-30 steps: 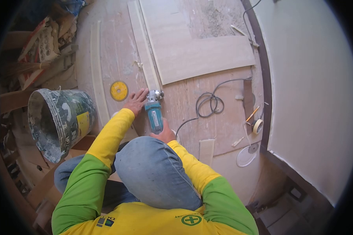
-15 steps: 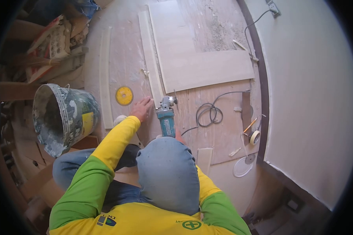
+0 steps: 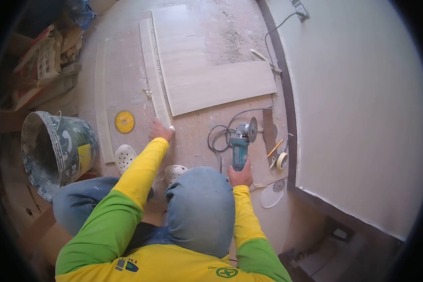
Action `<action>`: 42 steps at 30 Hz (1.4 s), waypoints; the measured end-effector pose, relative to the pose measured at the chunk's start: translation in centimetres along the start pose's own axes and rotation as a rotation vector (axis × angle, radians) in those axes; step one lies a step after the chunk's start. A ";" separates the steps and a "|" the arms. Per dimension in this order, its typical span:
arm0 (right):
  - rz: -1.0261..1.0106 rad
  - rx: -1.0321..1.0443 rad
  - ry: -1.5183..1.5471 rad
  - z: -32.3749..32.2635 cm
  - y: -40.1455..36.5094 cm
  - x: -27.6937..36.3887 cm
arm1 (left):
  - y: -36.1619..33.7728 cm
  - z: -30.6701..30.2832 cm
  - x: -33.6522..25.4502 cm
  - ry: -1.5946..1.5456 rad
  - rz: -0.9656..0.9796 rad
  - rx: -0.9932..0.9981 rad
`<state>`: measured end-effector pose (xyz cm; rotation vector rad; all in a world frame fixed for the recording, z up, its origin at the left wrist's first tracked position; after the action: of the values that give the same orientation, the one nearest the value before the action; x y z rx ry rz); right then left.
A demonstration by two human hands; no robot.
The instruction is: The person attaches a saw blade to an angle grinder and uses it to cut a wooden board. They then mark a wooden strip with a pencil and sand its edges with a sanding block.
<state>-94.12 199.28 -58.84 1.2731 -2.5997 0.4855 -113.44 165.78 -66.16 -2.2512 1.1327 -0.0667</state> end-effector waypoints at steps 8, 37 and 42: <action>0.208 -0.104 -0.298 -1.0 0.5 -5.2 | 4.3 2.0 4.3 -0.257 -0.119 0.144; -0.058 0.162 -0.279 2.3 -4.8 -12.7 | -13.6 -20.3 6.5 -1.671 0.000 0.642; -0.071 0.150 -0.312 2.9 -4.7 -13.1 | -16.3 -21.1 7.0 -1.656 0.045 0.653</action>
<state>-82.54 205.02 -64.82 1.6002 -2.7986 0.5142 -103.79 157.33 -41.70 -1.0022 0.1263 1.0574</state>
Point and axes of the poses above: each hand's wrist, its own y-axis towards the middle knuckle, its own z-axis out of the palm, x = y × z, the point moved 6 cm from there along y, towards the middle knuckle, and after that the axes turned 4 degrees about -z, right-handed, at the moved point
